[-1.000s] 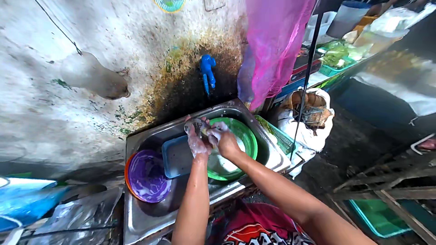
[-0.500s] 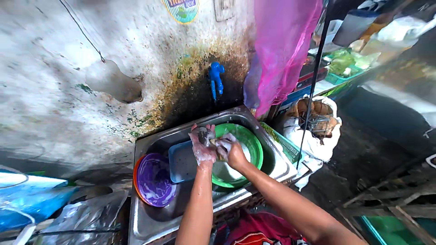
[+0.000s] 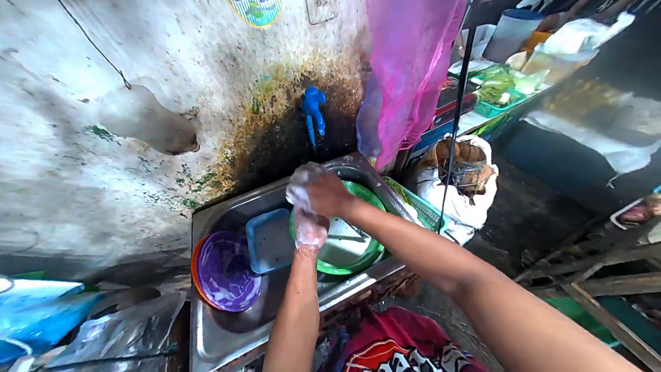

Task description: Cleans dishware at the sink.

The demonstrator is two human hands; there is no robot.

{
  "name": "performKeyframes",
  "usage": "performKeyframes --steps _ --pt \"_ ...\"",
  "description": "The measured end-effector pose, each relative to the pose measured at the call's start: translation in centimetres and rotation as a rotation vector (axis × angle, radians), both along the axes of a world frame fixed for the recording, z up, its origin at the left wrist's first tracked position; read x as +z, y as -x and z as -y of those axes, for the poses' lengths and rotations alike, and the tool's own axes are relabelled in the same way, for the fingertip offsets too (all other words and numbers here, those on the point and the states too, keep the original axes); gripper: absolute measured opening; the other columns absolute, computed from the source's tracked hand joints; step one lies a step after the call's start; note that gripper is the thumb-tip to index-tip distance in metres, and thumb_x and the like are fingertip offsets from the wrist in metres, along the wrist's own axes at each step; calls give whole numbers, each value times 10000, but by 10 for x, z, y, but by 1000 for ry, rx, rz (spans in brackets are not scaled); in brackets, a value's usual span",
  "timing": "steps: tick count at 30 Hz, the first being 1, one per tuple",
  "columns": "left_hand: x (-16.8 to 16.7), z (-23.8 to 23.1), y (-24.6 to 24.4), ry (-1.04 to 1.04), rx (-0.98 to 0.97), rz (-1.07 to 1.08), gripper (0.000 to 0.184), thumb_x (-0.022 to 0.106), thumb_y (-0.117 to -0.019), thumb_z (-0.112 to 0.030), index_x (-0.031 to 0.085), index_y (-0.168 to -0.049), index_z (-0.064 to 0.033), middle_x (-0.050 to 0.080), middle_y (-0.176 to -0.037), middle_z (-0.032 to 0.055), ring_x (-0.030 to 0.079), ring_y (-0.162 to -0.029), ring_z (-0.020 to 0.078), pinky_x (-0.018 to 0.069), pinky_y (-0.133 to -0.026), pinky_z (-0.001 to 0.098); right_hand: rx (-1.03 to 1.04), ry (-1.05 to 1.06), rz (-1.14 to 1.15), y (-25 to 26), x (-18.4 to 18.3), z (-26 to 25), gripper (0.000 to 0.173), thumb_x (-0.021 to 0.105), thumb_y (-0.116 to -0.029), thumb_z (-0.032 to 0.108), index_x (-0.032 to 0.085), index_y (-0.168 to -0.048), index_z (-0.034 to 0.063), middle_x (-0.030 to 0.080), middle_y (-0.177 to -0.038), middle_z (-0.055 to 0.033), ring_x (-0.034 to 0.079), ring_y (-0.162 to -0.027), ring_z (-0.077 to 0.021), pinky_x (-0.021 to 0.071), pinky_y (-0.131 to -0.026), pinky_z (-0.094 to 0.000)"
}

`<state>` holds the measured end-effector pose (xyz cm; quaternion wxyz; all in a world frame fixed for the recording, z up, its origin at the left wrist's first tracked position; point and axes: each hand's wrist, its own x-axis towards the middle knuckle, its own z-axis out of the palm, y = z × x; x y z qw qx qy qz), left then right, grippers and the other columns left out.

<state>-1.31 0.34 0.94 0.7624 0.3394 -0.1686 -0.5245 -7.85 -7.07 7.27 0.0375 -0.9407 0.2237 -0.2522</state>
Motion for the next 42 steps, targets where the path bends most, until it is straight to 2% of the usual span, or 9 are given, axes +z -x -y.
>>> performKeyframes --steps 3,9,16,21,25,33,37,40,42 --pt "-3 8 7 58 2 67 513 234 -1104 -504 567 -1308 -173 690 -1116 48 673 -1016 178 581 -866 403 -216 -248 -108 0 36 18 452 476 -1047 473 704 -1032 82 716 -1027 -169 699 -1009 -374 562 -784 -611" --pt "-10 23 2 -270 608 301 455 422 -1102 -405 627 -1245 -25 685 -1051 134 674 -943 200 581 -837 417 -440 -624 146 16 -55 -13 405 509 -1054 365 652 -1215 21 704 -1075 -230 686 -1039 -409 549 -891 -605" --pt "-16 25 4 -285 525 154 504 387 -1068 -554 620 -1164 -118 637 -924 59 624 -801 152 554 -686 370 -110 -798 692 34 -64 -14 358 494 -1044 126 525 -1370 -19 657 -1160 -167 650 -999 -209 561 -888 -398" --pt "-25 -3 14 -184 256 453 525 223 -1133 -302 283 -1582 -38 431 -1541 181 438 -1383 190 366 -1159 369 -185 -772 458 24 -45 -56 618 732 -924 326 517 -1416 22 691 -1199 -165 681 -1099 -256 549 -991 -487" --pt "-11 6 33 -191 127 231 713 118 -1058 -631 564 -1372 -172 686 -1181 50 649 -1076 139 563 -912 376 -273 -673 754 38 -49 -36 376 749 -889 178 650 -1184 -32 719 -996 -155 705 -921 -219 599 -849 -457" --pt "27 -21 32 -390 -425 -288 403 351 -1095 -423 573 -927 -132 589 -683 26 597 -595 144 528 -535 333 -1 -384 1173 52 -79 -43 542 799 -816 159 531 -1196 -118 682 -1056 -37 653 -1012 -13 560 -931 -244" --pt "0 -14 20 -163 -483 -335 375 330 -1114 -345 599 -1006 -108 636 -808 50 633 -735 174 558 -661 364 49 -638 914 76 -104 -58 421 610 -999 238 507 -1232 -97 695 -1066 -9 663 -998 11 571 -918 -224" --pt "1 -13 20 -190 -503 -380 282 397 -1083 -260 586 -1044 -54 641 -860 107 640 -751 228 580 -660 427 123 -896 707 116 -81 -47 866 480 -971 704 479 -1356 -71 682 -1201 -17 656 -1115 -75 566 -988 -324" --pt "7 -28 21 -225 -435 -283 207 436 -1064 -178 573 -1092 -24 634 -902 118 634 -761 212 578 -661 414 -7 -1032 601 129 -52 -56 651 293 -1075 552 481 -1320 -21 669 -1150 39 641 -1078 -16 547 -975 -270"
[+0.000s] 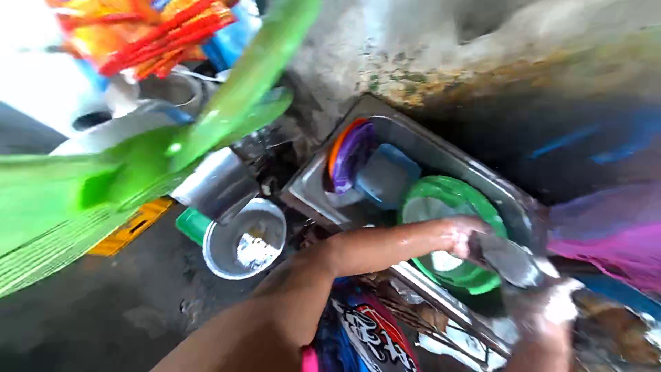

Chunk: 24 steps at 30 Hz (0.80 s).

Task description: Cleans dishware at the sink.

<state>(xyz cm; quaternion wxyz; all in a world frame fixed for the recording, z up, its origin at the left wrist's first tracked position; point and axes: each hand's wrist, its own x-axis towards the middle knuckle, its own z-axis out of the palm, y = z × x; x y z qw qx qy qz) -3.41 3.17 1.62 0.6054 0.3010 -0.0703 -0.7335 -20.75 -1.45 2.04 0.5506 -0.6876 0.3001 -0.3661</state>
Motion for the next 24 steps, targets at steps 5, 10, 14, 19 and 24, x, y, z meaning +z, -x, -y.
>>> performKeyframes --steps 5,10,14,19,24 --pt "14 4 21 -143 -48 366 244 384 -1100 -253 529 -987 -92 466 -708 21 461 -548 125 428 -489 279 -153 191 -182 25 27 -4 478 317 -1111 203 377 -1467 -109 551 -1402 -161 555 -1273 -101 456 -1106 -283" --pt "44 -6 20 43 306 539 329 391 -1113 -152 525 -1340 45 604 -1102 158 567 -910 166 511 -811 329 -2 360 -227 -17 13 -13 422 605 -990 246 590 -1263 -75 593 -1282 -193 606 -1158 -180 547 -967 -336" --pt "6 4 -29 140 321 554 361 415 -1100 -388 540 -1321 -130 652 -963 21 636 -790 108 568 -708 299 144 561 -370 -49 3 -13 294 649 -971 251 741 -1123 17 692 -1211 -175 645 -1181 -253 531 -1033 -435" --pt "-7 -5 -58 282 452 550 436 343 -1088 -510 613 -1035 -171 612 -803 -24 619 -732 109 568 -684 306 156 526 -457 -84 -3 -6 275 657 -953 270 756 -1114 71 703 -1217 -139 654 -1171 -273 524 -1034 -488" --pt "-16 1 -96 591 537 433 543 233 -1111 -418 568 -757 -177 537 -636 -44 582 -657 118 537 -710 313 263 591 -454 -94 -2 -12 305 618 -978 405 755 -1097 160 702 -1222 -68 640 -1186 -234 520 -1038 -468"
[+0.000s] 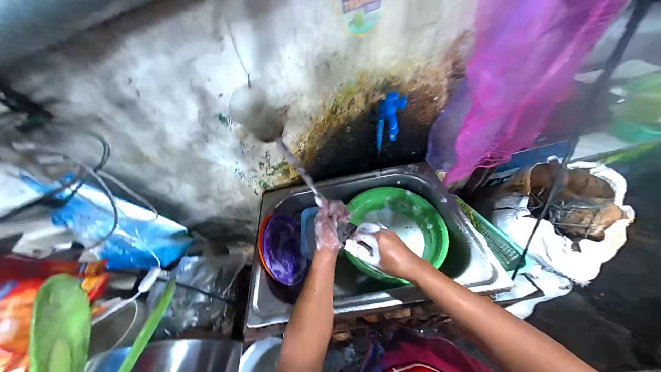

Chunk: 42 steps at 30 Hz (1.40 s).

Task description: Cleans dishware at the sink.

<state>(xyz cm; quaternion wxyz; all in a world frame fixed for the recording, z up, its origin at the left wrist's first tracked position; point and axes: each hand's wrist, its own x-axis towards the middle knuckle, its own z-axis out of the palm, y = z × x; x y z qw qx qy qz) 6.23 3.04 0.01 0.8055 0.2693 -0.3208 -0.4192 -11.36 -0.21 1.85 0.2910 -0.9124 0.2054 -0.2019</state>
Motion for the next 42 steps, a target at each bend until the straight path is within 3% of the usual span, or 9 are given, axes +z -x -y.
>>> performKeyframes --steps 12,16,21,24,26,31,35,39,42 --pt "3 6 16 159 -176 -154 587 285 -1089 -521 557 -693 -184 508 -589 -61 574 -605 122 543 -701 315 -101 -33 -94 -5 8 13 300 593 -977 327 733 -1110 98 684 -1236 -129 615 -1206 -334 476 -1050 -570" --pt "-6 7 11 35 -61 -98 615 191 -1098 -509 527 -683 -205 489 -571 -69 550 -575 113 536 -662 319 17 -194 38 0 -1 -4 342 577 -998 405 729 -1018 100 705 -1088 -101 670 -1044 -242 545 -946 -489" --pt "2 17 34 -283 285 -63 587 239 -1118 -464 493 -697 -143 491 -547 -32 523 -469 86 508 -482 255 -124 -156 -251 -10 24 -19 679 460 -1028 571 508 -1443 37 601 -1368 -215 613 -1236 -379 505 -1016 -589" --pt "15 3 19 -388 153 -213 566 259 -1108 -505 521 -750 -154 547 -586 -31 574 -487 83 530 -464 238 -49 32 -291 4 27 -19 405 490 -1059 354 635 -1212 8 696 -1082 -252 689 -1011 -457 543 -835 -644" --pt "19 -10 5 -327 -56 -395 597 276 -1098 -525 540 -700 -167 554 -584 -35 576 -477 94 524 -445 239 -1 31 -171 19 6 -6 328 561 -1025 327 684 -1158 53 721 -1031 -203 700 -986 -412 540 -856 -629" --pt "14 0 34 92 -63 -306 550 223 -1108 -479 588 -812 -193 571 -665 -55 613 -627 125 586 -693 340 -492 -326 379 15 -17 29 349 621 -956 191 670 -1194 -58 718 -1092 -204 692 -1048 -287 550 -973 -485" --pt "10 11 42 151 176 -339 625 152 -1093 -535 546 -781 -165 513 -572 -59 548 -483 102 546 -504 289 -789 -587 721 -1 -14 51 466 564 -1020 168 434 -1396 -74 607 -1243 -232 626 -1125 -249 536 -986 -397" --pt "12 12 36 56 187 -330 641 146 -1086 -554 555 -763 -182 566 -629 -42 623 -644 116 581 -723 322 -478 -369 823 -3 5 18 563 632 -893 126 448 -1353 -142 644 -1164 -200 659 -1023 -170 570 -915 -341" --pt "9 5 33 30 87 -354 656 135 -1087 -549 581 -843 -134 685 -843 33 698 -895 179 586 -868 365 -172 -88 463 -20 -6 -8 427 615 -986 198 599 -1358 -11 627 -1359 -161 567 -1313 -236 459 -1136 -425"
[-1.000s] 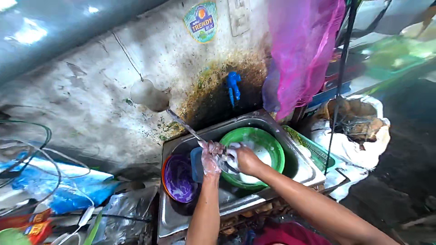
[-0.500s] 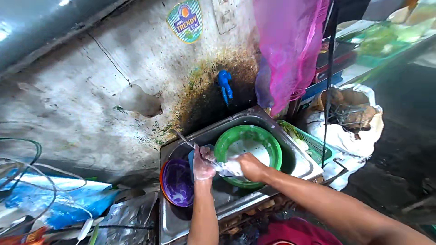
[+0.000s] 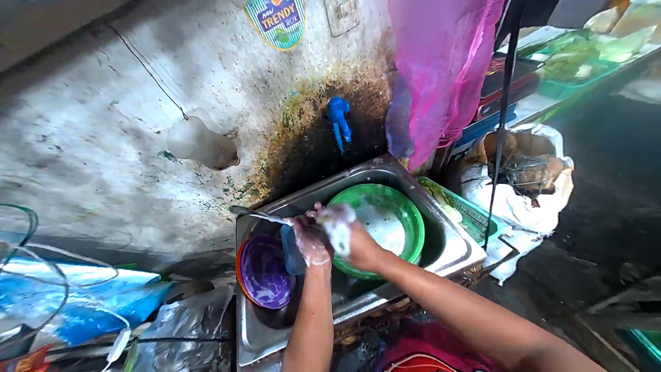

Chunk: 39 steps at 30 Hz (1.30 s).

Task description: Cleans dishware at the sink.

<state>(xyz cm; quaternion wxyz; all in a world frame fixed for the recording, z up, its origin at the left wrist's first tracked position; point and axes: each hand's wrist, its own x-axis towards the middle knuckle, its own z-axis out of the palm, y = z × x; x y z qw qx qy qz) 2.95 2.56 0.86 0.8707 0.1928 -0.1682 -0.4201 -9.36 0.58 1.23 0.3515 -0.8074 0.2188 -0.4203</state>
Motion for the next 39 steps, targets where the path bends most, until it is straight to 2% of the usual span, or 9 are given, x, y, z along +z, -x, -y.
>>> performKeyframes --steps 3,8,15,20,25,30,34,37,39 --pt "-2 -8 -14 -27 1 1 693 126 -1090 -537 628 -832 -135 741 -894 37 722 -973 204 577 -933 390 -19 239 -230 -2 -24 -8 331 522 -1039 275 671 -1324 193 614 -1416 -39 502 -1386 -239 403 -1172 -464" --pt "1 -8 -2 -73 -15 -52 676 135 -1081 -569 570 -792 -140 686 -784 29 707 -833 176 600 -802 356 -27 58 -294 -1 -3 -3 376 522 -1036 235 622 -1333 26 554 -1442 -184 515 -1367 -318 443 -1142 -460" --pt "8 -4 -5 -45 47 -118 655 182 -1094 -543 563 -749 -136 667 -720 15 713 -784 168 602 -831 339 19 66 -426 13 4 1 447 553 -1011 351 634 -1292 13 572 -1380 -238 495 -1351 -405 395 -1115 -591" --pt "-5 -4 6 33 -61 -26 687 126 -1088 -539 608 -832 -122 717 -851 49 720 -928 203 582 -909 400 -46 58 -317 -8 -7 -2 466 559 -1001 342 615 -1346 35 594 -1379 -200 509 -1350 -365 397 -1135 -574" --pt "6 -10 -16 -45 143 -89 647 112 -1097 -527 507 -741 -158 524 -595 -38 592 -564 90 558 -580 245 59 142 -371 16 -11 -14 444 531 -1020 422 651 -1263 70 602 -1318 -203 518 -1303 -382 397 -1106 -571" --pt "-18 -8 -20 107 -115 -258 735 43 -1058 -572 538 -699 -164 512 -579 -70 540 -541 56 500 -593 209 -27 192 -282 -7 -8 -17 409 563 -999 480 721 -1162 140 640 -1338 -80 541 -1322 -262 421 -1135 -498" --pt "-2 -17 -24 180 -68 -300 739 88 -1062 -594 474 -604 -161 411 -475 -65 436 -393 63 394 -404 199 -167 -195 -258 -6 -9 -25 478 644 -964 371 626 -1246 -14 722 -1088 -149 719 -978 -266 593 -871 -482" --pt "-1 -21 -21 260 -132 -265 740 115 -1043 -646 517 -640 -172 400 -474 -82 413 -380 52 366 -386 197 -149 -448 -244 -10 -5 -10 481 661 -950 219 554 -1329 -58 698 -1086 -224 687 -1040 -307 544 -960 -496" --pt "-1 -17 -12 296 -159 -184 714 170 -1016 -703 539 -663 -205 399 -488 -92 410 -395 52 363 -397 212 -121 -661 -128 -13 -22 12 371 557 -1032 242 606 -1283 -27 683 -1113 -213 667 -1055 -289 548 -956 -483"
